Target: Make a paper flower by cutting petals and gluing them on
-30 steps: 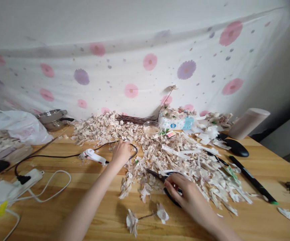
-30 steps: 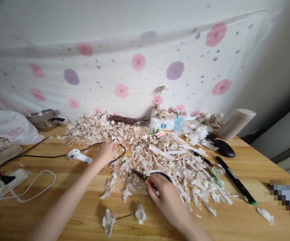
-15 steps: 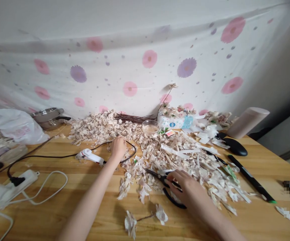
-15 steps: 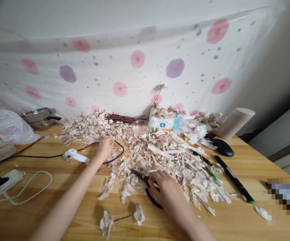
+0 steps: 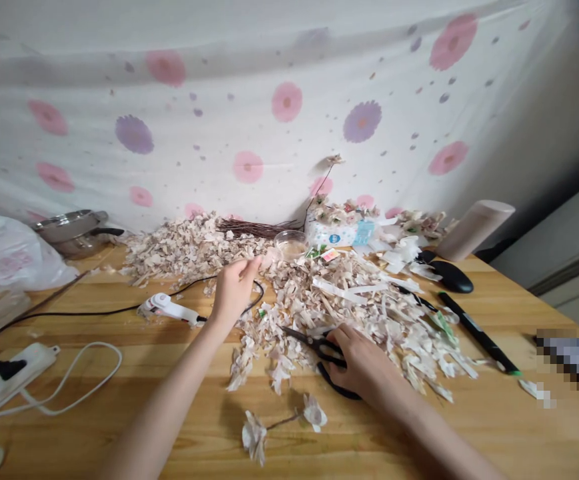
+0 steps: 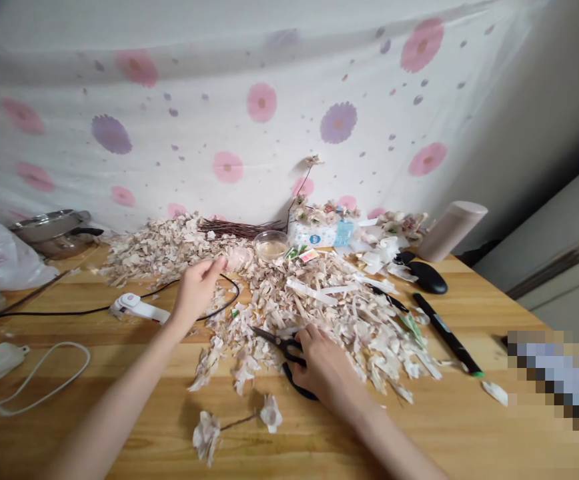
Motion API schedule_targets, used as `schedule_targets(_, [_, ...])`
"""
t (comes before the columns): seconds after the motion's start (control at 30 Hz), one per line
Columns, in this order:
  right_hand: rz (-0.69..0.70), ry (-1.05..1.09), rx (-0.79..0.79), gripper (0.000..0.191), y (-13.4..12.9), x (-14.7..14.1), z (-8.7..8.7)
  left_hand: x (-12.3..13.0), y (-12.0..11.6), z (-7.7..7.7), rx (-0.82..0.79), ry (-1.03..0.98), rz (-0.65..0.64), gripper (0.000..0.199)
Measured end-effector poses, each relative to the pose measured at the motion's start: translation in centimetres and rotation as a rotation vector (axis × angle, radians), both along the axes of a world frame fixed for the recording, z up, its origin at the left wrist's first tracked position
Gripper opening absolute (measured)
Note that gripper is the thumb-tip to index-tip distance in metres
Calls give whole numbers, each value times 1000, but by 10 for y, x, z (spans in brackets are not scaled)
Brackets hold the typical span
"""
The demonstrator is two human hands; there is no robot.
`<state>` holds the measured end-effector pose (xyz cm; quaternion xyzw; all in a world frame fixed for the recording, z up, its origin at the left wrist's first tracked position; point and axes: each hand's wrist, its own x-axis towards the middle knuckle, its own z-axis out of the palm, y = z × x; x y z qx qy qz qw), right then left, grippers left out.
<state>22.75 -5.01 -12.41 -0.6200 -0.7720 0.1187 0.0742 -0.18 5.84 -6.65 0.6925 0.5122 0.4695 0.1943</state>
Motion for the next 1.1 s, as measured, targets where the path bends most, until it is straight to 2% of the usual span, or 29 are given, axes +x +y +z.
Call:
schedule_targets(0.07, [-25,32,26,30,-1,2,1,2,-1,0,-48,-99,-9,41])
schedule_targets(0.17, [-72,136,130,32,0,7,4,4,-3,1,-104,-204,-37,36])
schedule_targets(0.27, [-93,357,267,30,1,13,7,5,-4,4,-131,-251,-48,29])
schedule_targets(0.33, [-104,522,296,26,2,15,8,7,-7,7,-133,-254,-48,26])
schedule_targets(0.47, [-152,919,190,15,-3,9,13,15,-20,11,-89,-200,-82,13])
schedule_targets(0.57, [-227,1121,75,23,-8,0,20,25,-35,16,-8,-101,-151,4])
schedule_targets(0.63, [-262,1200,20,27,-10,-4,24,32,-46,19,57,-11,-206,9])
schedule_targets(0.77, [-297,1276,-82,37,-9,-4,25,42,-61,21,123,140,-344,13])
schedule_targets(0.87, [-358,1231,-69,42,-8,-4,25,46,-65,18,123,207,-424,14])
schedule_targets(1.0, [-400,1168,-39,38,-9,-6,27,49,-67,16,110,219,-453,15])
schedule_targets(1.1, [-413,1184,5,38,-9,-6,29,48,-66,16,39,174,-433,18])
